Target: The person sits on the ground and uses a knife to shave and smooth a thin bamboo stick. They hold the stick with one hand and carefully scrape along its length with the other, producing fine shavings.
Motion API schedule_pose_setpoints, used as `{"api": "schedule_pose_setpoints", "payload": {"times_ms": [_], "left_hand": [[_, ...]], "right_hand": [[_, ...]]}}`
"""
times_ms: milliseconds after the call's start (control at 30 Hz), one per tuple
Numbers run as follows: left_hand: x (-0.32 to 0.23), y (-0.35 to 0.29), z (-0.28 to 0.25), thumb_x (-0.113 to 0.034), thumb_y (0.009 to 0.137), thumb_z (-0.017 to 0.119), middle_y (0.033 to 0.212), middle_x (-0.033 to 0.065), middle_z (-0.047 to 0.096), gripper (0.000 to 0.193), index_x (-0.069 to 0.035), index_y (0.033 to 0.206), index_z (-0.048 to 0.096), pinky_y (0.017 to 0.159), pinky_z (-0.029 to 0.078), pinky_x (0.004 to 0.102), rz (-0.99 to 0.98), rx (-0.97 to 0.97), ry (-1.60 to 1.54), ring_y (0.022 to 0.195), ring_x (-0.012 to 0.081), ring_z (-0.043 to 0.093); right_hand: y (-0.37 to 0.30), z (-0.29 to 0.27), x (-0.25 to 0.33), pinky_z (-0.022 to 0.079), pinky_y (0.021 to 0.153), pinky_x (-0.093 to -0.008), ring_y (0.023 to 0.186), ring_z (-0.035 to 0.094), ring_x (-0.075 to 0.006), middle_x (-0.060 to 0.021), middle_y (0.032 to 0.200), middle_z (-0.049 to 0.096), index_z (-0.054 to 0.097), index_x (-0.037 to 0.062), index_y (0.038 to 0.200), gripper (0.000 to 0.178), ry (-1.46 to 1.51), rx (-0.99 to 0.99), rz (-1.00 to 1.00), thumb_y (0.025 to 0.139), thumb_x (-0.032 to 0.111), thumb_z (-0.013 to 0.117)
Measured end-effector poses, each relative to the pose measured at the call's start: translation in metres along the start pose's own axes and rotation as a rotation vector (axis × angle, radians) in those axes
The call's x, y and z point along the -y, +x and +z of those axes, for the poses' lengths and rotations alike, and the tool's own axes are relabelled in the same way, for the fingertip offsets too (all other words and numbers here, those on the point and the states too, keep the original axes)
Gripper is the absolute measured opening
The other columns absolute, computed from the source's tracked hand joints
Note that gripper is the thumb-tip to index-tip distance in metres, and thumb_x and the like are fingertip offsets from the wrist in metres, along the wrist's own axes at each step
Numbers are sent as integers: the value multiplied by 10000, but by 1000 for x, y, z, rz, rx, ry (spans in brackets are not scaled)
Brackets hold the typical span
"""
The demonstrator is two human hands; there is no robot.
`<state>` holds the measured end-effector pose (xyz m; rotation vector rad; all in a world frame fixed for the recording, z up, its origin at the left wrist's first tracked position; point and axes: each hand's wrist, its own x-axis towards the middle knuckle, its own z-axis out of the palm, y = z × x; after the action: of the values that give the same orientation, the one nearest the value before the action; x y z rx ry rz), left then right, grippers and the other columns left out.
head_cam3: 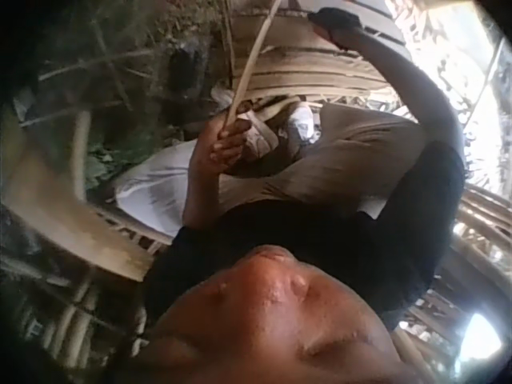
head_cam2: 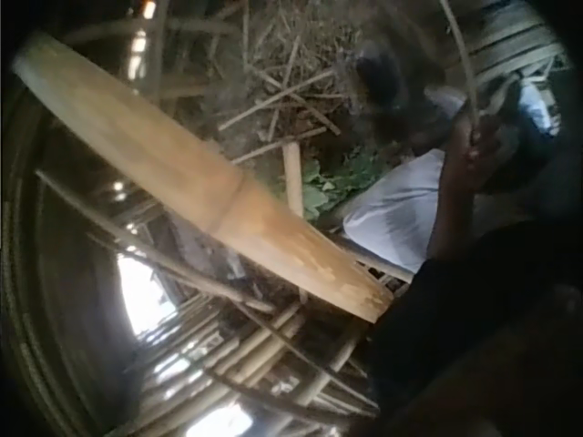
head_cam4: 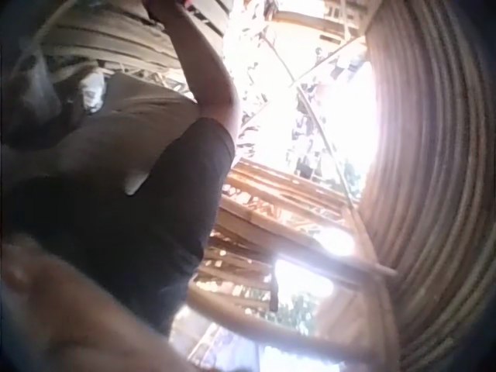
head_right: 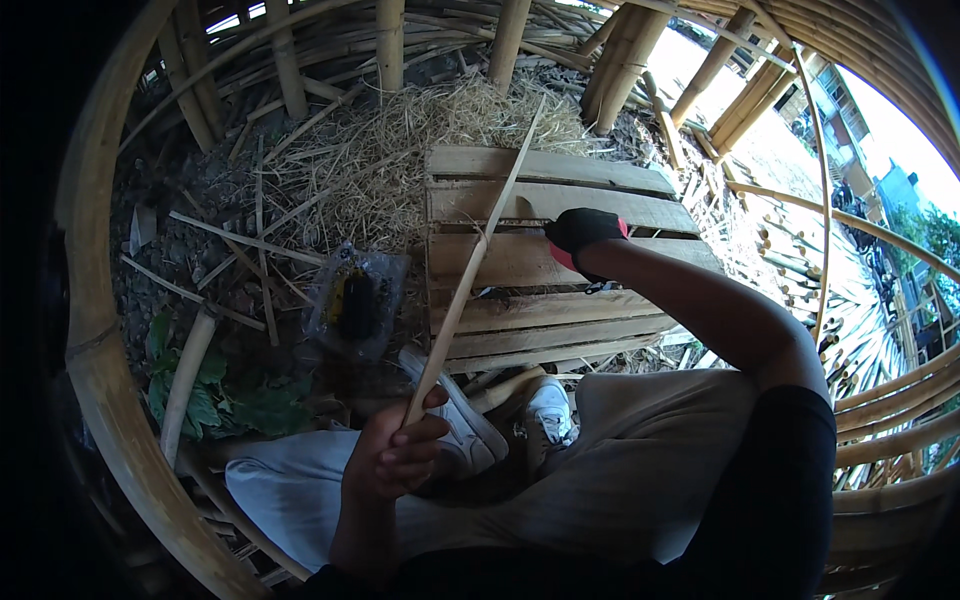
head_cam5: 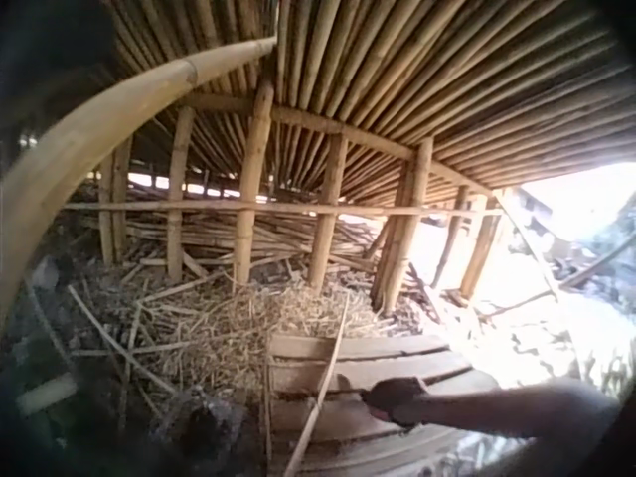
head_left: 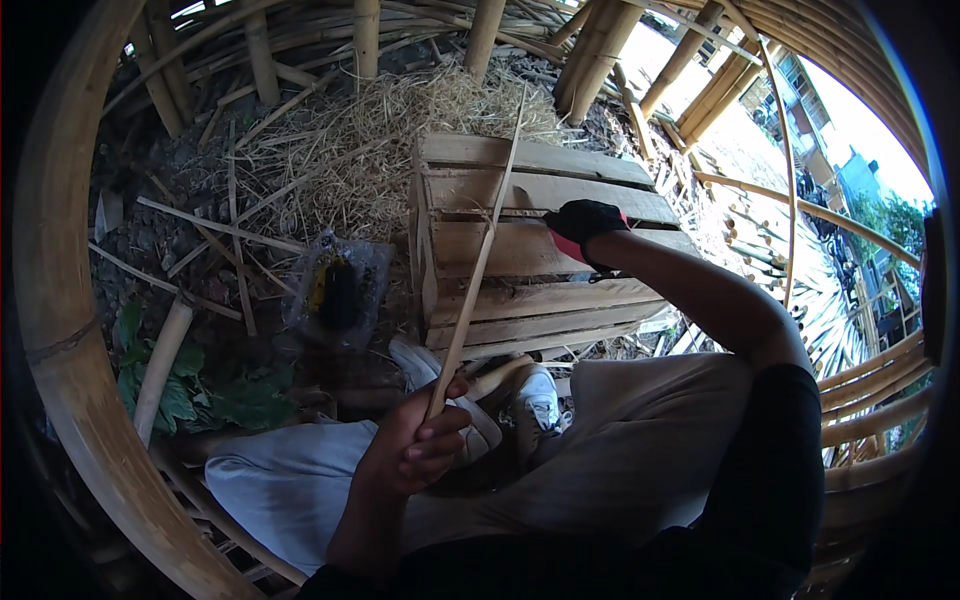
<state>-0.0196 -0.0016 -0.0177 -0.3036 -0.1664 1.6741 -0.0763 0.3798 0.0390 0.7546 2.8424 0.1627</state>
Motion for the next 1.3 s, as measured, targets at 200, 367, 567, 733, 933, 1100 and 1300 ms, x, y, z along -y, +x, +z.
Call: {"api": "schedule_pose_setpoints", "payload": {"times_ms": [200, 367, 567, 733, 933, 1100, 1300], "left_hand": [[-3, -4, -3, -167, 1090, 289, 642, 33, 415, 144, -89, 1125, 405, 264, 355, 199, -37, 116, -128, 410, 94, 419], [-4, -2, -3, -152, 1087, 276, 648, 49, 439, 150, -79, 1124, 402, 273, 379, 203, -54, 162, -148, 424, 103, 446], [-5, -2, -4, -137, 1074, 273, 649, 60, 449, 158, -61, 1115, 405, 272, 394, 222, -57, 183, -172, 437, 125, 477], [-5, -2, -5, -148, 1073, 267, 642, 69, 451, 178, -56, 1121, 412, 275, 406, 231, -70, 196, -203, 437, 134, 484], [-4, -1, -6, -149, 1071, 270, 644, 68, 456, 192, -57, 1125, 429, 277, 403, 229, -62, 199, -197, 435, 133, 483], [-4, -3, -5, -150, 1069, 280, 642, 61, 453, 197, -57, 1125, 444, 275, 391, 220, -53, 195, -185, 431, 123, 474], [-3, -8, -1, -120, 1056, 292, 645, 54, 449, 172, -54, 1129, 434, 276, 385, 218, -49, 213, -190, 434, 114, 472]], "right_hand": [[-22, -46, 33, 538, 860, -411, 926, 714, -331, -113, 960, 748, 775, 139, 969, 570, -117, 330, -47, 942, 611, 456], [-19, -40, 32, 533, 892, -411, 957, 707, -311, -104, 989, 736, 745, 165, 1084, 575, 7, -156, -204, 909, 658, 507], [-26, -36, 47, 490, 1002, -415, 1144, 646, -295, -89, 1178, 703, 697, 157, 1197, 623, 92, 103, -459, 862, 672, 596], [-29, -29, 57, 498, 994, -391, 1125, 649, -286, -87, 1197, 694, 701, 153, 1182, 468, 140, 43, -541, 933, 528, 574], [-16, -14, 52, 513, 946, -394, 1091, 648, -288, -79, 1164, 691, 712, 147, 1128, 296, 40, -123, -788, 984, 311, 512], [-14, -16, 55, 514, 927, -403, 1061, 647, -297, -94, 1118, 692, 716, 126, 1083, 280, 54, -126, -813, 975, 291, 519], [-2, -20, 45, 510, 905, -423, 1001, 654, -315, -113, 1019, 692, 704, 106, 1049, 330, 20, -124, -718, 981, 348, 491]]}}
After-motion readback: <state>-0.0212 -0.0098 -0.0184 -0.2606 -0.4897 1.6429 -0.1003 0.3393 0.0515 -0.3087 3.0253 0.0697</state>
